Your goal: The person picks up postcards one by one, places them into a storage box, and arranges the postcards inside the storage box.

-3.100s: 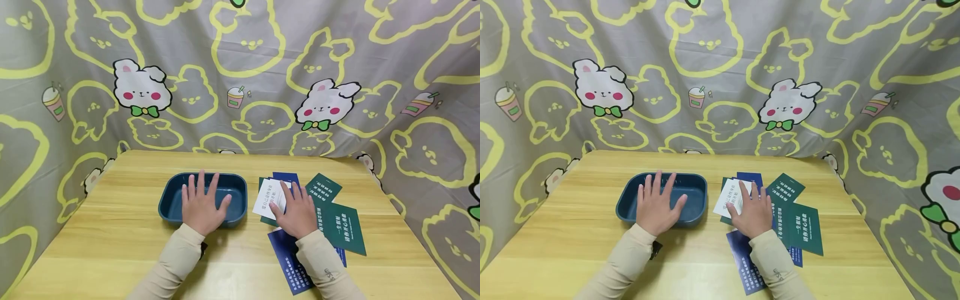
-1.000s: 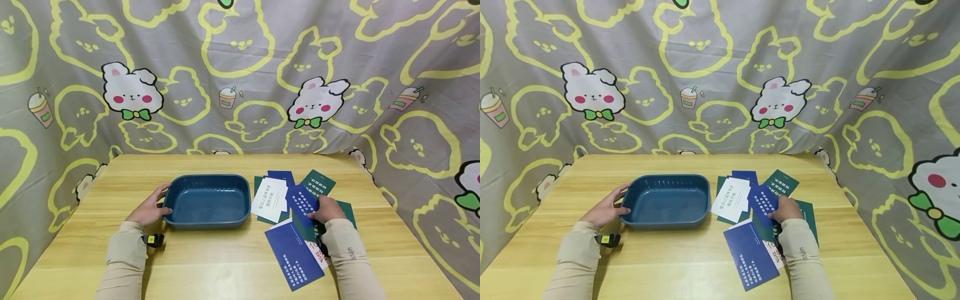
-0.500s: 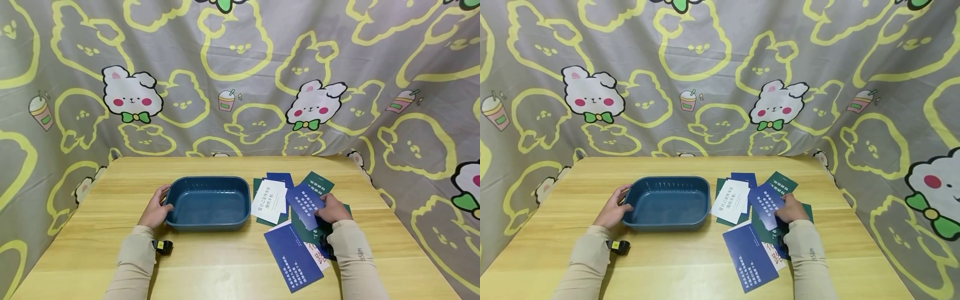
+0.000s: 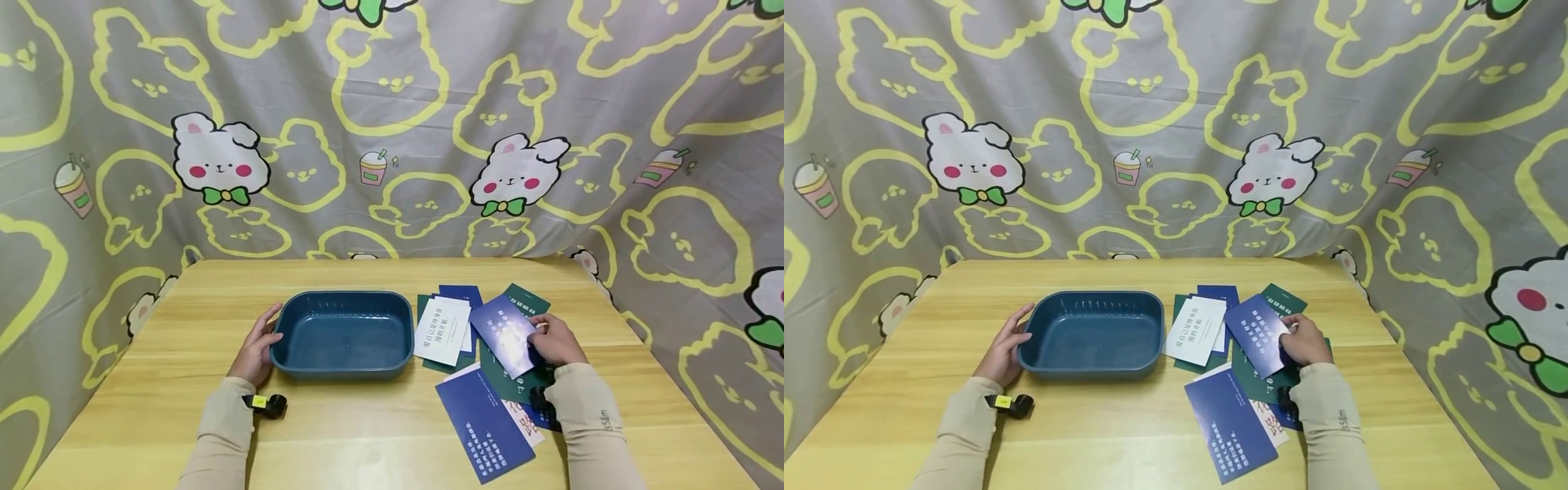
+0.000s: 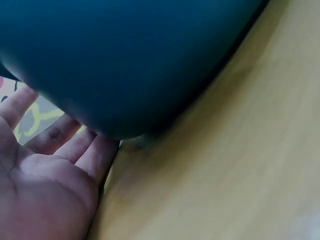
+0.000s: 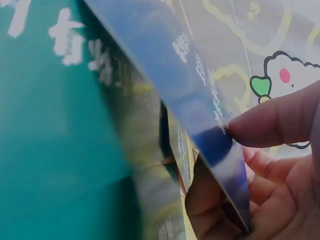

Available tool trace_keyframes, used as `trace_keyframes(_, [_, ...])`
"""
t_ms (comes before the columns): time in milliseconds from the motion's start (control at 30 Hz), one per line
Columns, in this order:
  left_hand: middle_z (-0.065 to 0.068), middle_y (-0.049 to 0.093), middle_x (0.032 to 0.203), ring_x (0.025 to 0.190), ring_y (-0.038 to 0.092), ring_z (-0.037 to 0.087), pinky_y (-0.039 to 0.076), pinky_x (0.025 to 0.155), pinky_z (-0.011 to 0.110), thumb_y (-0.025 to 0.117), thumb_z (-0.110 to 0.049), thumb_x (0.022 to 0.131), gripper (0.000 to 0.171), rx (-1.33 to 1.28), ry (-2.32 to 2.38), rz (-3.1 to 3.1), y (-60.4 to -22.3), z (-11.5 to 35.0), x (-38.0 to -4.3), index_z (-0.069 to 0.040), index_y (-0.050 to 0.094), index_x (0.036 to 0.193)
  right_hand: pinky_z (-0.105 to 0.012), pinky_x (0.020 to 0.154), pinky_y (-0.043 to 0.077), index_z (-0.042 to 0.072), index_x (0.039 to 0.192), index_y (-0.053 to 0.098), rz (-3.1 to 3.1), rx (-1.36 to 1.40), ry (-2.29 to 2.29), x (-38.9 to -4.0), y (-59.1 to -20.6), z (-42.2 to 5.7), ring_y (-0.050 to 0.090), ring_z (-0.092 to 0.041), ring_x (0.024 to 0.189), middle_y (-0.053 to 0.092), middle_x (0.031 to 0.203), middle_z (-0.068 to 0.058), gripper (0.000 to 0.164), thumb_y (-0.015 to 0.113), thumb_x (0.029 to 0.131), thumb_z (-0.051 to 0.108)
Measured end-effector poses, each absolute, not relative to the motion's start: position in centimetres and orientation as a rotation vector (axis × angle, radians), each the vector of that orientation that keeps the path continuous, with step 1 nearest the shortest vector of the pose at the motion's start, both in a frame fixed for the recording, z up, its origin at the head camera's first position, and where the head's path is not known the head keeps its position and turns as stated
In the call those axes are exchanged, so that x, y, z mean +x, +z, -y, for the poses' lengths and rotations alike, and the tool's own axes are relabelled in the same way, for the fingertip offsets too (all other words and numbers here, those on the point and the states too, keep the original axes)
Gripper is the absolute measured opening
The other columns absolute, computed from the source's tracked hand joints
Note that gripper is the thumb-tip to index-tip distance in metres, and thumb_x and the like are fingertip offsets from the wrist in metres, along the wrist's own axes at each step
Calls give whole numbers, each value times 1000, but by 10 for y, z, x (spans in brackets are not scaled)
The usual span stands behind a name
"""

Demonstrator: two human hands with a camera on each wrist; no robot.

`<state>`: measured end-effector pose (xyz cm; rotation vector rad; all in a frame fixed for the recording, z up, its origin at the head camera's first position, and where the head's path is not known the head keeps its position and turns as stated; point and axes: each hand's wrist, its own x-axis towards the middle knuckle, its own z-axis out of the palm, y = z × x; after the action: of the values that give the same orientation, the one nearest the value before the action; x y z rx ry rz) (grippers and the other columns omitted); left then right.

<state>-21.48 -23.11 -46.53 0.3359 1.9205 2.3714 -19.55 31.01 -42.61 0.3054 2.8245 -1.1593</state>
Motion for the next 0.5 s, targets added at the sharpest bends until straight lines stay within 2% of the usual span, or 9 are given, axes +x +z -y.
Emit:
trace_keyframes(300, [10, 39, 130, 112, 51, 13, 49, 87, 26, 42, 4, 97, 57, 478, 2377, -1894, -469, 237, -217, 2, 21, 151, -35, 62, 43, -8, 126, 48, -2914, 278, -1141, -191, -420, -309, 53, -27, 76, 57, 93, -18, 43, 57, 88, 11])
trace_keyframes(500, [1, 46, 131, 116, 50, 8, 49, 88, 25, 42, 6, 97, 57, 575, 2400, -1867, -472, 238, -217, 3, 22, 150, -35, 59, 41, -8, 127, 48, -2941, 289, -1133, -191, -417, -310, 51, -26, 72, 52, 87, -14, 44, 57, 89, 13])
